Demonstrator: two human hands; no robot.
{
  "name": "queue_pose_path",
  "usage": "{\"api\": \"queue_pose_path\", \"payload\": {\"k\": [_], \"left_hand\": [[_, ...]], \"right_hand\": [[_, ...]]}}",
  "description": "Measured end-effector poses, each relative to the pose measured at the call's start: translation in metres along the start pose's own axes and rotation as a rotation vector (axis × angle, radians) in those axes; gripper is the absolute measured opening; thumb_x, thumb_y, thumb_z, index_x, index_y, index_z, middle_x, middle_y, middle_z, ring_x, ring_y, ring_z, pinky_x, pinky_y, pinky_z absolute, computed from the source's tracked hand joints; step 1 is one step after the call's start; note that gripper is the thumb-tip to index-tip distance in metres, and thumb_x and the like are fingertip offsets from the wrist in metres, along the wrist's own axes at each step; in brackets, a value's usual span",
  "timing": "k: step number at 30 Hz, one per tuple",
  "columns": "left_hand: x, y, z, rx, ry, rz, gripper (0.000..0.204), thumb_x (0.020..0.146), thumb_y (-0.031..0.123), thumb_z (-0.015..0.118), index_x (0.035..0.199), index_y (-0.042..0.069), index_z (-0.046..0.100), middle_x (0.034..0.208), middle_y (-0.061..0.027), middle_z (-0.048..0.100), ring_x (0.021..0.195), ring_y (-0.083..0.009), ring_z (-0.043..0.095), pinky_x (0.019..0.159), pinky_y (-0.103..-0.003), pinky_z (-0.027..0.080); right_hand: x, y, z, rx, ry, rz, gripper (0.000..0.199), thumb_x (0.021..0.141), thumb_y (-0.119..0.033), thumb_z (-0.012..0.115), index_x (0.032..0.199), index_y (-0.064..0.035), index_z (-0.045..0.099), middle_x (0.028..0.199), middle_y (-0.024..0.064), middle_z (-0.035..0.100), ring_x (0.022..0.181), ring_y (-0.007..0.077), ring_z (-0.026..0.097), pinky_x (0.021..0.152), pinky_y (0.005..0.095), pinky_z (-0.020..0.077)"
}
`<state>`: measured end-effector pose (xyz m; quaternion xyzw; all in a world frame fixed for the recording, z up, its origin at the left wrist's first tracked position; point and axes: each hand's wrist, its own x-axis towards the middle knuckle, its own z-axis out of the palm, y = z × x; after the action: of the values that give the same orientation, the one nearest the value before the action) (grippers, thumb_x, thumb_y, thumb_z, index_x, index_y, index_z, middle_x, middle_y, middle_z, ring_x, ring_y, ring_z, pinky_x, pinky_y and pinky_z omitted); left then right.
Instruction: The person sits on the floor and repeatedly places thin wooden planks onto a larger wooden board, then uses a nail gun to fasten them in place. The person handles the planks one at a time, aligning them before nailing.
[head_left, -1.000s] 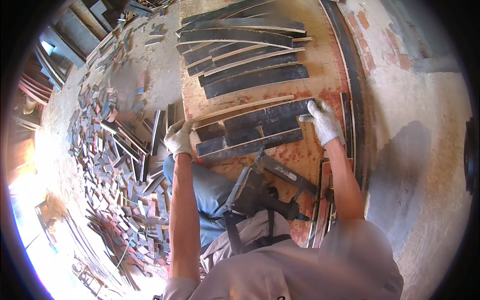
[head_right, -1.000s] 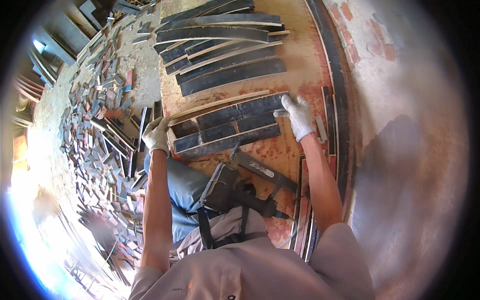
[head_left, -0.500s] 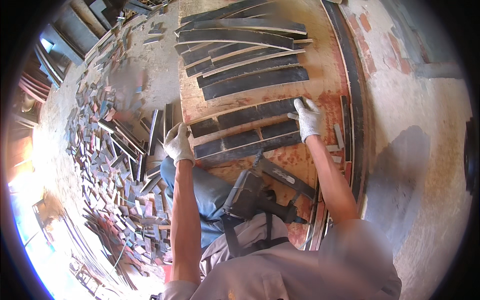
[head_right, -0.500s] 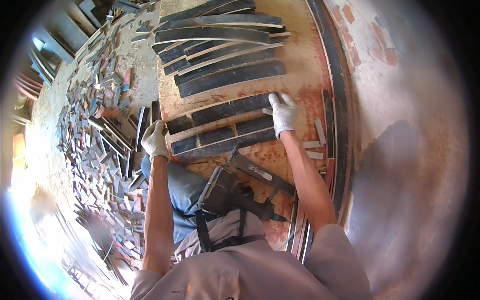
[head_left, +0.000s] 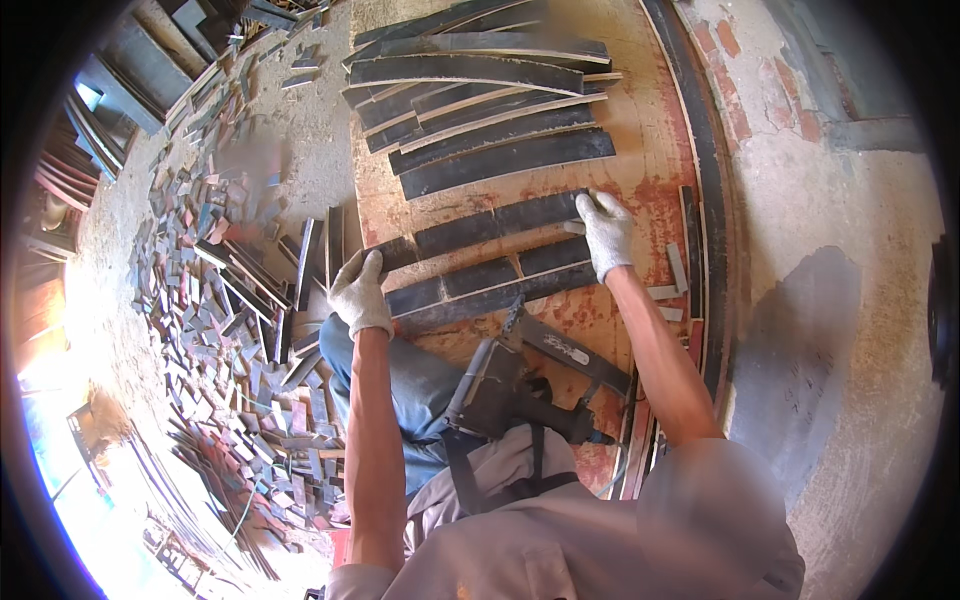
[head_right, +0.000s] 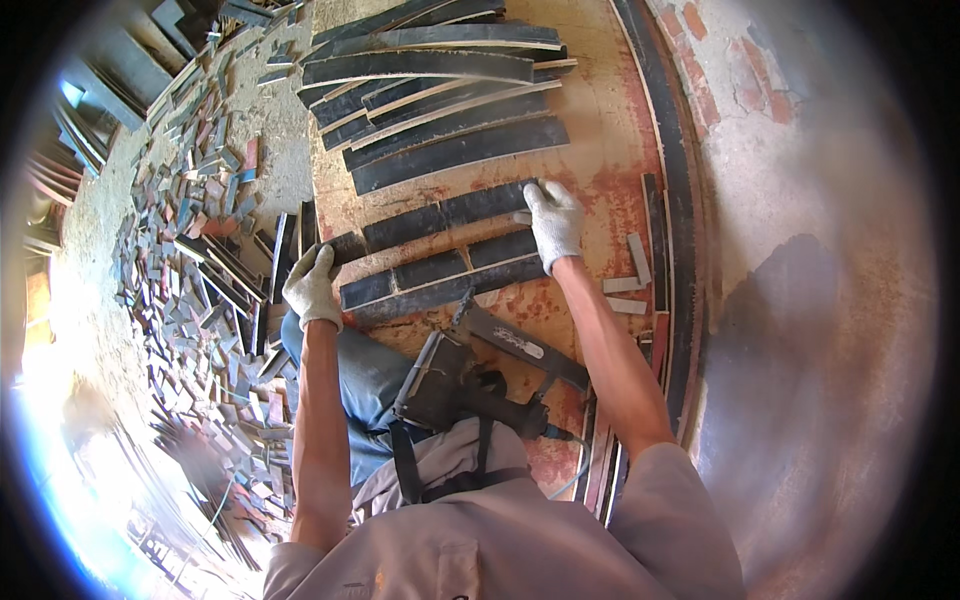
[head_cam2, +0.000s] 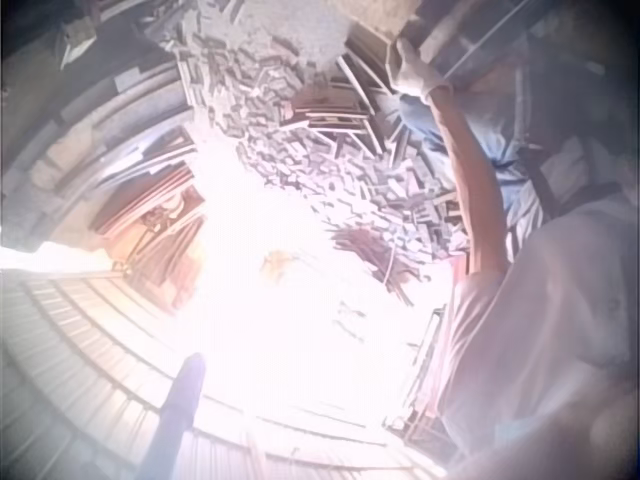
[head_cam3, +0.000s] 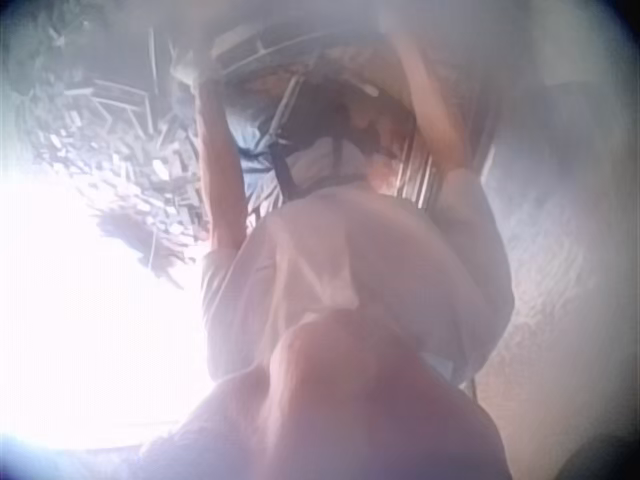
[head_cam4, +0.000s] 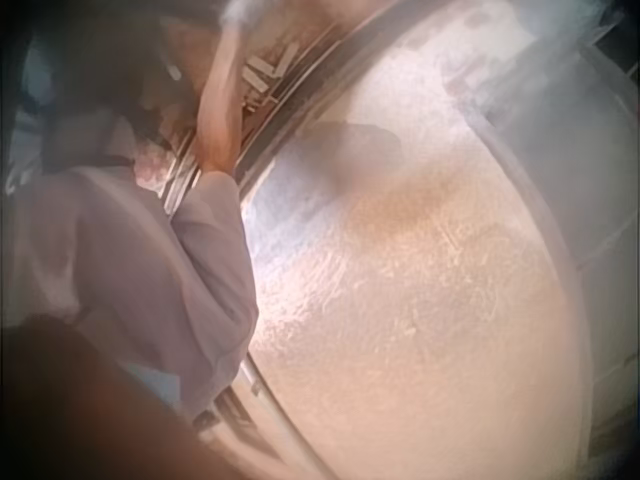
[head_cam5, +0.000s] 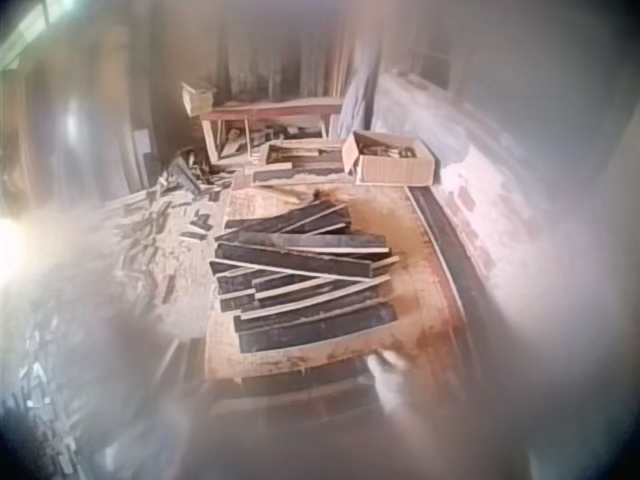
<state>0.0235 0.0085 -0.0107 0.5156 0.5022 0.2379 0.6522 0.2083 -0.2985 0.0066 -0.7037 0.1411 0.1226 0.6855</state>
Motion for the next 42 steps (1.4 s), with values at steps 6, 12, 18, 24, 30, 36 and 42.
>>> {"api": "queue_pose_path", "payload": {"k": [6,12,18,24,30,36,42], "left_hand": [[-0.009,0.004,-0.010,0.122,-0.022,-0.035,0.032,0.083,0.001,0.079,0.114,-0.006,0.073,0.102,-0.0142,0.075,0.084,-0.0170,0.071,0.074,-0.028,0.059],[-0.015,-0.001,-0.015,0.161,-0.008,0.007,0.034,0.084,0.002,0.078,0.117,-0.006,0.073,0.101,-0.0127,0.075,0.084,-0.0155,0.070,0.075,-0.027,0.058],[-0.019,0.002,-0.010,0.150,0.036,-0.011,0.033,0.084,-0.002,0.078,0.116,-0.006,0.073,0.104,-0.0141,0.075,0.087,-0.0164,0.070,0.078,-0.028,0.058],[-0.014,-0.003,-0.016,0.201,0.033,0.020,0.030,0.086,0.000,0.078,0.116,-0.006,0.073,0.102,-0.0130,0.075,0.086,-0.0164,0.070,0.078,-0.028,0.060],[-0.012,0.000,-0.012,0.182,0.026,-0.012,0.027,0.086,0.001,0.079,0.111,-0.007,0.074,0.099,-0.0134,0.075,0.085,-0.0171,0.071,0.078,-0.029,0.060],[-0.008,-0.002,-0.016,0.287,0.021,0.042,0.027,0.084,0.003,0.081,0.108,-0.007,0.075,0.096,-0.0136,0.076,0.084,-0.0162,0.070,0.077,-0.027,0.058],[-0.005,-0.005,-0.019,0.301,0.037,0.067,0.028,0.081,0.003,0.083,0.106,-0.007,0.076,0.094,-0.0122,0.076,0.082,-0.0156,0.070,0.078,-0.027,0.056]], "right_hand": [[-0.011,0.008,-0.020,-0.074,0.011,0.040,0.022,0.094,-0.009,0.073,0.112,0.0040,0.070,0.097,0.0055,0.070,0.074,0.0096,0.066,0.060,0.0243,0.0602],[-0.017,0.016,-0.022,-0.025,0.032,0.038,0.031,0.091,-0.004,0.074,0.121,0.0053,0.068,0.105,0.0104,0.072,0.081,0.0143,0.070,0.063,0.0255,0.0617],[-0.020,0.017,-0.026,-0.035,0.046,0.060,0.030,0.093,-0.005,0.073,0.122,0.0025,0.069,0.118,0.0101,0.070,0.086,0.0135,0.070,0.066,0.0258,0.0629],[-0.018,0.020,-0.025,-0.048,0.023,0.061,0.030,0.093,-0.004,0.072,0.122,0.0023,0.069,0.111,0.0073,0.072,0.080,0.0109,0.069,0.063,0.0236,0.0601],[-0.015,0.018,-0.027,-0.065,0.045,0.062,0.027,0.093,-0.004,0.073,0.119,0.0017,0.070,0.104,0.0066,0.073,0.078,0.0093,0.068,0.061,0.0227,0.0591],[-0.016,0.015,-0.025,-0.148,0.047,0.033,0.026,0.093,-0.010,0.075,0.117,-0.0011,0.069,0.096,0.0032,0.071,0.071,0.0055,0.063,0.060,0.0223,0.0546],[-0.013,0.009,-0.026,-0.288,0.009,-0.015,0.023,0.092,-0.012,0.077,0.110,-0.0006,0.070,0.078,-0.0014,0.066,0.063,0.0044,0.056,0.056,0.0219,0.0454]]}}
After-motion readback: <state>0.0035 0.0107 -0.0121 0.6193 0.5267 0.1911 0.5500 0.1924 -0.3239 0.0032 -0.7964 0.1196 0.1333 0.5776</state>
